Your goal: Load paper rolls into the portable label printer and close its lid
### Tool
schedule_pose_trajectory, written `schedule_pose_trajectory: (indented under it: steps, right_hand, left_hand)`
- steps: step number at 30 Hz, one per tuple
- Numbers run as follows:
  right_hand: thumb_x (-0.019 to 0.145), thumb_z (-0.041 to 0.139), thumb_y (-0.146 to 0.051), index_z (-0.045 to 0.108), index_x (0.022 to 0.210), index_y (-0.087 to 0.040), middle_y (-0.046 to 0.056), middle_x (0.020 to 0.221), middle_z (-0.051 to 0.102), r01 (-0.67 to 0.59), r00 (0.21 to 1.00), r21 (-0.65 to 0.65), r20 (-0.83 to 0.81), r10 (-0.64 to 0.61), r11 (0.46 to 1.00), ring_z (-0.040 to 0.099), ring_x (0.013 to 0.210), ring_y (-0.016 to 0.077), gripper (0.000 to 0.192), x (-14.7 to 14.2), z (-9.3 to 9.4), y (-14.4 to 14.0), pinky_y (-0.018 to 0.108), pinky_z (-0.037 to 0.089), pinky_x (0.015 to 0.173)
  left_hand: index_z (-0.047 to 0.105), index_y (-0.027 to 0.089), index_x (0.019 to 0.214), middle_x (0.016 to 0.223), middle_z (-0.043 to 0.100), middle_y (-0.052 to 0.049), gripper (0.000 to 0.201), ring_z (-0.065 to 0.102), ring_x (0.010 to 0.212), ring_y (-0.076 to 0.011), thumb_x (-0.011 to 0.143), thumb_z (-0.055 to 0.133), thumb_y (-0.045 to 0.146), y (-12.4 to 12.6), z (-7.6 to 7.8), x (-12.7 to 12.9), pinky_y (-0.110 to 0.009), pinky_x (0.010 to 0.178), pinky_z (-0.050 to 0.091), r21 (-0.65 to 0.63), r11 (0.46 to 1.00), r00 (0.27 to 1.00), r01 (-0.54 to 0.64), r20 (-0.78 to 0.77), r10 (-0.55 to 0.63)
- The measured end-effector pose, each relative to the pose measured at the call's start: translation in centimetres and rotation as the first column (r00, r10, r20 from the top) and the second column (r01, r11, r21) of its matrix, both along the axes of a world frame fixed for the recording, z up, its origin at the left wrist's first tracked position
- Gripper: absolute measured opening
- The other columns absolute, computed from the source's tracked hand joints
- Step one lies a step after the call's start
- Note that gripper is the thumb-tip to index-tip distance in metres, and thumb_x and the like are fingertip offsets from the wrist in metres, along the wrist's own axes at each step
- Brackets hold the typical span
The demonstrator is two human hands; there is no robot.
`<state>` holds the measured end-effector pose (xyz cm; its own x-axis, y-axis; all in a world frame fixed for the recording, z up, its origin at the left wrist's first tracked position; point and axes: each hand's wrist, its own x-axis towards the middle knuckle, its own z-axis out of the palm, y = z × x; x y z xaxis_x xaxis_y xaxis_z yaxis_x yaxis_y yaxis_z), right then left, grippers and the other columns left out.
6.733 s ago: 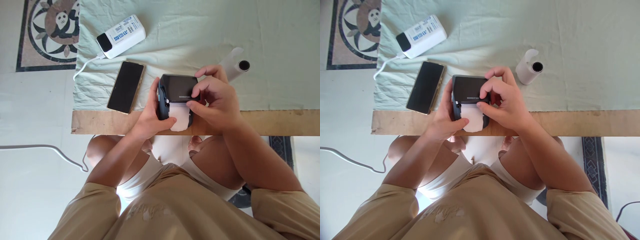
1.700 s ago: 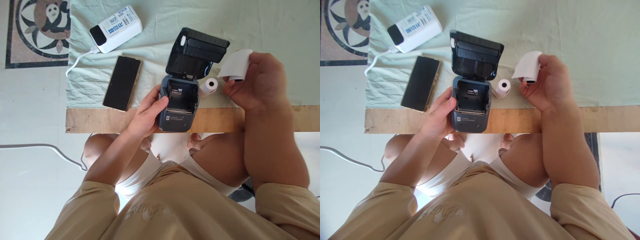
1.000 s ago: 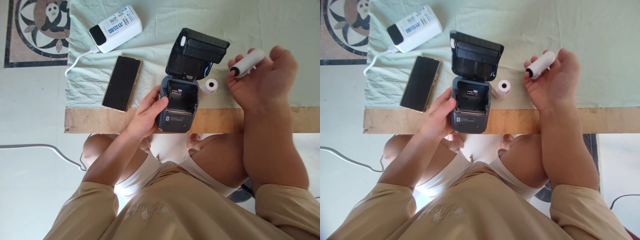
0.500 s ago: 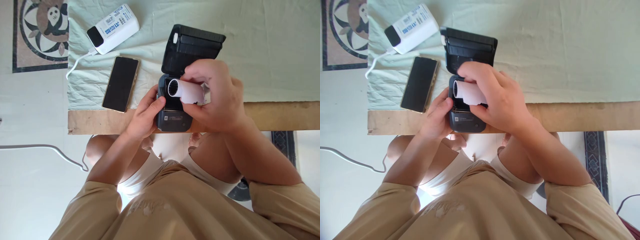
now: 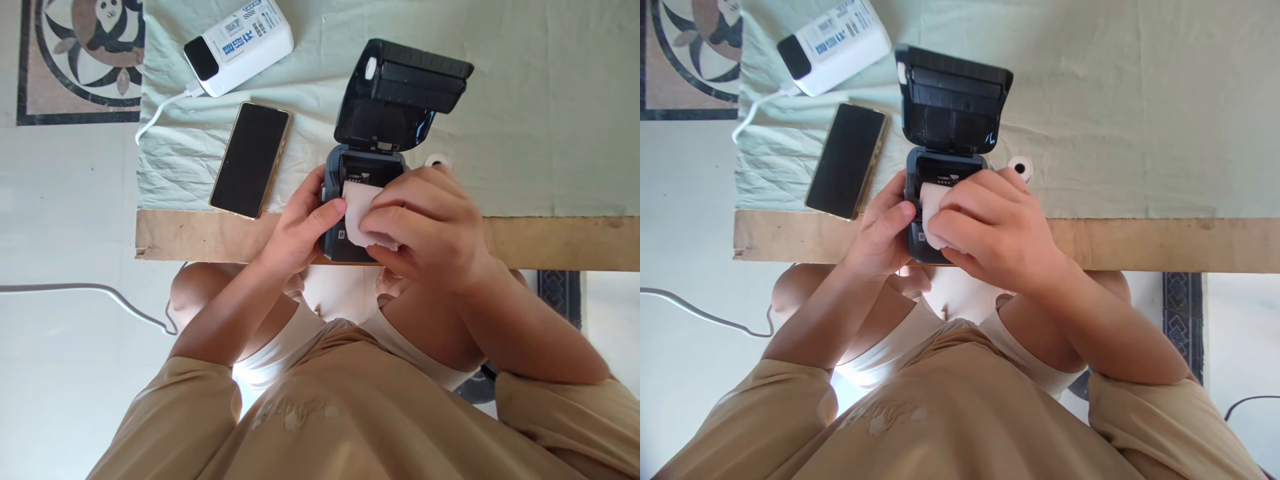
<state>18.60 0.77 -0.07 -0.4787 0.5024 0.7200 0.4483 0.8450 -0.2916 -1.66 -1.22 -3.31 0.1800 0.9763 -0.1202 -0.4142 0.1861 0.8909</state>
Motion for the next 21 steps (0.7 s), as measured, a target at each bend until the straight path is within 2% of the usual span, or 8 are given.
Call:
schedule_pose_trajectory:
  steps: [4, 7, 13, 15, 16, 18, 19, 21]
  right_hand:
    - [0.109, 0.06, -0.017, 0.063, 0.1, -0.032, -0.007, 0.094, 0.079, -0.049, 0.996, -0.04, 0.07, 0.051, 0.998, 0.071, 0.084, 0.0183, 0.018, 0.2, 0.1, -0.9, 0.041, 0.047, 0.076]
    - [0.112, 0.062, -0.021, 0.065, 0.102, -0.033, -0.007, 0.095, 0.08, -0.076, 0.991, -0.043, 0.107, 0.08, 0.996, 0.073, 0.086, 0.0174, 0.016, 0.4, 0.2, -0.9, 0.041, 0.049, 0.077]
    - [0.109, 0.07, -0.042, 0.07, 0.101, -0.031, -0.003, 0.095, 0.081, -0.143, 0.98, 0.041, -0.132, 0.147, 0.989, 0.075, 0.083, 0.019, 0.013, 0.9, 0.5, 0.2, 0.045, 0.055, 0.072]
    - [0.106, 0.072, -0.038, 0.078, 0.112, -0.036, 0.0, 0.118, 0.083, 0.006, 0.975, -0.036, -0.223, -0.014, 0.999, 0.079, 0.106, 0.0231, 0.01, 1.6, 1.2, 0.6, 0.042, 0.058, 0.071]
    - [0.106, 0.072, -0.036, 0.081, 0.124, -0.042, 0.0, 0.135, 0.081, 0.082, 0.964, -0.123, -0.241, -0.11, 0.989, 0.077, 0.129, 0.0264, 0.021, 1.9, 1.6, 0.6, 0.04, 0.06, 0.073]
    - [0.11, 0.069, -0.034, 0.074, 0.15, -0.054, -0.005, 0.163, 0.07, 0.13, 0.948, -0.324, -0.237, -0.213, 0.937, 0.055, 0.169, 0.0299, 0.044, 2.4, 2.2, 0.7, 0.037, 0.064, 0.075]
    - [0.112, 0.067, -0.034, 0.069, 0.157, -0.058, -0.007, 0.169, 0.065, 0.108, 0.948, -0.401, -0.233, -0.216, 0.91, 0.049, 0.174, 0.0295, 0.051, 2.4, 2.3, 0.8, 0.036, 0.064, 0.074]
    - [0.113, 0.067, -0.034, 0.071, 0.154, -0.056, -0.004, 0.157, 0.073, 0.054, 0.941, -0.42, -0.281, -0.186, 0.906, 0.069, 0.155, 0.0277, 0.046, 2.3, 2.2, 0.9, 0.034, 0.062, 0.066]
  left_hand:
    - [0.077, 0.028, 0.126, 0.117, 0.084, -0.002, 0.057, 0.08, 0.108, -0.024, 0.084, 0.102, 0.057, 0.2, -1.0, -0.2, -0.036, 0.091, 0.069, 0.062, 0.998, 0.998, -0.02, -0.053, 0.024]
    - [0.077, 0.033, 0.126, 0.115, 0.085, 0.001, 0.072, 0.078, 0.104, -0.024, 0.071, 0.106, 0.07, 0.8, -2.2, -0.6, -0.034, 0.085, 0.068, 0.107, 0.994, 0.999, 0.005, -0.044, 0.0]
    - [0.071, 0.029, 0.132, 0.114, 0.08, -0.004, 0.073, 0.078, 0.101, -0.0259, 0.075, 0.107, 0.056, 0.4, -1.4, -0.5, -0.036, 0.083, 0.065, 0.042, 0.999, 0.995, 0.02, -0.099, -0.016]
    - [0.072, 0.027, 0.131, 0.119, 0.08, -0.006, 0.069, 0.08, 0.105, -0.0274, 0.076, 0.106, 0.051, 0.2, -0.9, -0.4, -0.037, 0.087, 0.066, 0.046, 0.999, 0.995, 0.003, -0.104, 0.001]
    - [0.072, 0.027, 0.13, 0.121, 0.08, -0.007, 0.069, 0.08, 0.106, -0.0278, 0.074, 0.106, 0.048, 0.1, -0.7, -0.4, -0.037, 0.089, 0.066, 0.055, 0.998, 0.994, 0.009, -0.11, -0.003]
    - [0.071, 0.027, 0.131, 0.127, 0.08, -0.007, 0.075, 0.079, 0.106, -0.027, 0.068, 0.109, 0.041, 0.2, -0.6, -0.5, -0.036, 0.088, 0.067, 0.066, 0.997, 0.992, 0.038, -0.126, -0.029]
    - [0.07, 0.028, 0.133, 0.129, 0.08, -0.007, 0.079, 0.079, 0.105, -0.0263, 0.065, 0.11, 0.037, 0.3, -0.7, -0.6, -0.035, 0.087, 0.067, 0.067, 0.996, 0.99, 0.053, -0.134, -0.044]
    - [0.069, 0.029, 0.136, 0.136, 0.079, -0.007, 0.082, 0.079, 0.107, -0.0262, 0.064, 0.108, 0.034, 0.4, -0.8, -0.8, -0.034, 0.085, 0.067, 0.069, 0.995, 0.988, 0.065, -0.148, -0.054]
